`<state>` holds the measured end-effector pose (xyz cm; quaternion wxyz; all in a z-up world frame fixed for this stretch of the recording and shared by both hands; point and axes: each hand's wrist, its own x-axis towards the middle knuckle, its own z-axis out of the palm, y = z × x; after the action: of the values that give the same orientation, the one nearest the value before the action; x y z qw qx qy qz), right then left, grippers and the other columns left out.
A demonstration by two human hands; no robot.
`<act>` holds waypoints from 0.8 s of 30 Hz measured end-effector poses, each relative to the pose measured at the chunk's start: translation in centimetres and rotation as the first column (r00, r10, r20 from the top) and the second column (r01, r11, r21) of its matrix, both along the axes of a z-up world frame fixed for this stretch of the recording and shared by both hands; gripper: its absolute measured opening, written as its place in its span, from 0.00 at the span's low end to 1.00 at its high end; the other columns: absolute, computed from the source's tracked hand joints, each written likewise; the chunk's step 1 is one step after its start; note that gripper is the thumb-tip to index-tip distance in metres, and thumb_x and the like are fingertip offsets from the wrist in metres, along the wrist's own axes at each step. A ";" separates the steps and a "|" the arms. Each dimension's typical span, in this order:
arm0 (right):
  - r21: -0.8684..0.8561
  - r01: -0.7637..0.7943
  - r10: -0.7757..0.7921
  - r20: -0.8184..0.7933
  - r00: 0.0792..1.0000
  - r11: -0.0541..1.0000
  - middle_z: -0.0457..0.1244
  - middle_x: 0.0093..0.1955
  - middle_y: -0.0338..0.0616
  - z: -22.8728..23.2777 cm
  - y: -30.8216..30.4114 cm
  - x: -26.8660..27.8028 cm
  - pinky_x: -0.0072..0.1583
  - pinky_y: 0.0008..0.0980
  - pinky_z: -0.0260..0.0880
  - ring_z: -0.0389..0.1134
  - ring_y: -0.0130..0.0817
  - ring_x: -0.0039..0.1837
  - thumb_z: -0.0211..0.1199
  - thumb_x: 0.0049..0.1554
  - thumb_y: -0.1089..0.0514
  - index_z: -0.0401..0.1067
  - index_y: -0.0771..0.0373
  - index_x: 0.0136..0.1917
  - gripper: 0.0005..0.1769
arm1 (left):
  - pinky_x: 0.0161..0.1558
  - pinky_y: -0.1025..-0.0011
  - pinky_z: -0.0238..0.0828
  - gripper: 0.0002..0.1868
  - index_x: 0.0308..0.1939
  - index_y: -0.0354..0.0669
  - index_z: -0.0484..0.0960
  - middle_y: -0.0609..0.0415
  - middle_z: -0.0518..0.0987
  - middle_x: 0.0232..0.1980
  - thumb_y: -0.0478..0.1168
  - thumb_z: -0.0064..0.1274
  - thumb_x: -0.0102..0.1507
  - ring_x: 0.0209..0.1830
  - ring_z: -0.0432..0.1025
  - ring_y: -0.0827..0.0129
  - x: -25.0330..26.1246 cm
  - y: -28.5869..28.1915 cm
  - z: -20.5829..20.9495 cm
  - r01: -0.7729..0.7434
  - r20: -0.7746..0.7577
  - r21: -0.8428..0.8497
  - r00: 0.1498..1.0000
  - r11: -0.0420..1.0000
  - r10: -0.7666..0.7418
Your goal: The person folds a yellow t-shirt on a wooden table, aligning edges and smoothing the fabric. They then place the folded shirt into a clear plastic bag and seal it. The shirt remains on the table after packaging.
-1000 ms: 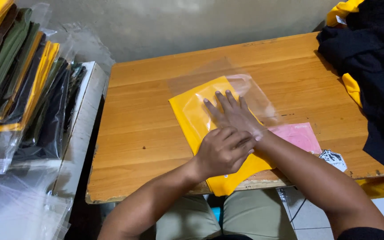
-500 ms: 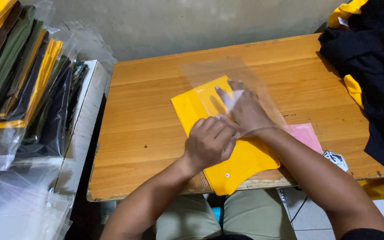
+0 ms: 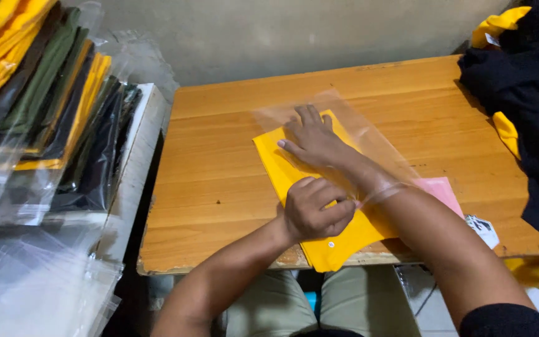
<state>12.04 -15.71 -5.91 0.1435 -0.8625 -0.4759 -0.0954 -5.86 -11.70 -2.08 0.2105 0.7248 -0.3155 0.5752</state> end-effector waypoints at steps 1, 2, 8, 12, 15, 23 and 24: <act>0.006 -0.006 0.006 0.007 1.000 1.000 0.50 0.75 0.63 -0.2 1.0 0.7 0.67 0.71 0.53 0.46 0.68 0.79 0.43 0.65 0.27 0.67 0.62 0.70 0.40 | 0.29 0.70 0.68 0.07 0.28 0.53 0.77 0.62 0.70 0.30 0.38 0.56 0.60 0.24 0.69 0.68 0.0 0.3 0.1 -0.006 0.007 0.006 1.000 1.000 0.006; 0.042 -0.013 0.014 -0.017 1.000 0.999 0.50 0.75 0.63 -0.4 2.0 1.5 0.67 0.73 0.53 0.45 0.69 0.79 0.49 0.64 0.28 0.68 0.60 0.66 0.36 | 0.29 0.70 0.68 0.07 0.27 0.54 0.77 0.62 0.71 0.30 0.39 0.57 0.60 0.24 0.69 0.67 0.1 0.6 0.3 0.030 0.012 0.013 0.999 0.999 -0.030; -0.010 0.020 -0.021 -0.081 0.997 1.000 0.51 0.73 0.55 1.5 6.7 3.2 0.67 0.67 0.53 0.46 0.60 0.80 0.54 0.58 0.23 0.62 0.45 0.68 0.36 | 0.33 0.70 0.70 0.17 0.32 0.59 0.81 0.63 0.74 0.30 0.63 0.51 0.59 0.27 0.73 0.68 0.9 4.8 1.1 0.190 -0.196 0.012 0.963 0.982 -0.184; -0.016 0.085 -0.086 -0.077 0.993 0.996 0.53 0.71 0.51 3.4 8.1 3.2 0.65 0.61 0.55 0.50 0.55 0.78 0.53 0.56 0.20 0.59 0.38 0.70 0.37 | 0.34 0.67 0.68 0.04 0.27 0.57 0.83 0.60 0.74 0.27 0.48 0.59 0.53 0.27 0.73 0.61 4.0 10.6 -2.9 -0.187 -0.317 -0.357 0.946 0.915 0.069; 0.042 0.092 -0.091 -0.020 0.996 0.995 0.55 0.69 0.52 1.7 9.4 4.5 0.64 0.61 0.56 0.50 0.54 0.77 0.52 0.55 0.21 0.69 0.42 0.64 0.34 | 0.28 0.70 0.61 0.09 0.24 0.51 0.76 0.57 0.66 0.20 0.41 0.55 0.59 0.20 0.66 0.65 3.3 13.5 1.6 -0.489 -0.548 -0.533 0.821 0.690 0.158; 0.119 -0.023 0.028 -0.039 0.999 0.993 0.51 0.72 0.57 2.1 7.9 1.7 0.66 0.65 0.54 0.45 0.63 0.78 0.55 0.58 0.26 0.70 0.45 0.67 0.33 | 0.37 0.65 0.67 0.13 0.30 0.51 0.82 0.59 0.74 0.23 0.52 0.57 0.63 0.31 0.74 0.65 6.8 18.6 -3.1 -0.774 -0.889 -0.409 0.458 0.484 -0.018; 0.108 -0.046 0.051 -0.040 0.998 0.993 0.50 0.74 0.59 2.3 7.6 1.4 0.66 0.66 0.53 0.43 0.66 0.79 0.58 0.57 0.28 0.69 0.44 0.68 0.33 | 0.37 0.68 0.67 0.12 0.30 0.52 0.83 0.61 0.74 0.23 0.51 0.57 0.62 0.31 0.74 0.69 7.1 18.5 -3.5 -0.767 -0.891 -0.412 0.451 0.491 -0.044</act>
<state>13.44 -8.13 -3.60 0.2021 -0.8435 -0.4878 -0.0987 1.23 6.76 -5.58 0.4750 0.7802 0.2991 0.2761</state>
